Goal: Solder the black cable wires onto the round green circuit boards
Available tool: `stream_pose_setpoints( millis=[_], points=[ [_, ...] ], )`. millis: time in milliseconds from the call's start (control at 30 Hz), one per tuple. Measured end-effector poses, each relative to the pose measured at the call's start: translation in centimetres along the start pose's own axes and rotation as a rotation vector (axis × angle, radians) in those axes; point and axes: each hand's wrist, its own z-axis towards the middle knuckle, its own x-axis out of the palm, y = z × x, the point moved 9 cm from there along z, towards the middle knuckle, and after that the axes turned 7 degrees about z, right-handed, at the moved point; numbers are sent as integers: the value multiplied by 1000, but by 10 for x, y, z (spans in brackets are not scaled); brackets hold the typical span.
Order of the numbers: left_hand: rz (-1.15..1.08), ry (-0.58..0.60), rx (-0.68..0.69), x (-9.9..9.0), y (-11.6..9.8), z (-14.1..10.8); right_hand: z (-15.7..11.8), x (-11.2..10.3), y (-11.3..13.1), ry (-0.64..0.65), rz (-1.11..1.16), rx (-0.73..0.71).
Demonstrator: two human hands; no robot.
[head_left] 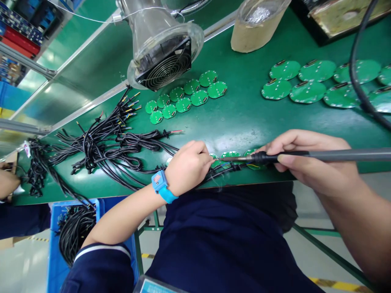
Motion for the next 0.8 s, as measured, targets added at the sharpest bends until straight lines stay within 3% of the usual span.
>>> stream_pose_setpoints(
  millis=[500, 800],
  points=[
    [116, 82, -7, 6, -4, 5, -2, 1, 1, 19, -35, -22],
    [198, 141, -11, 10, -9, 7, -12, -18, 24, -275, 194, -177]
  ],
)
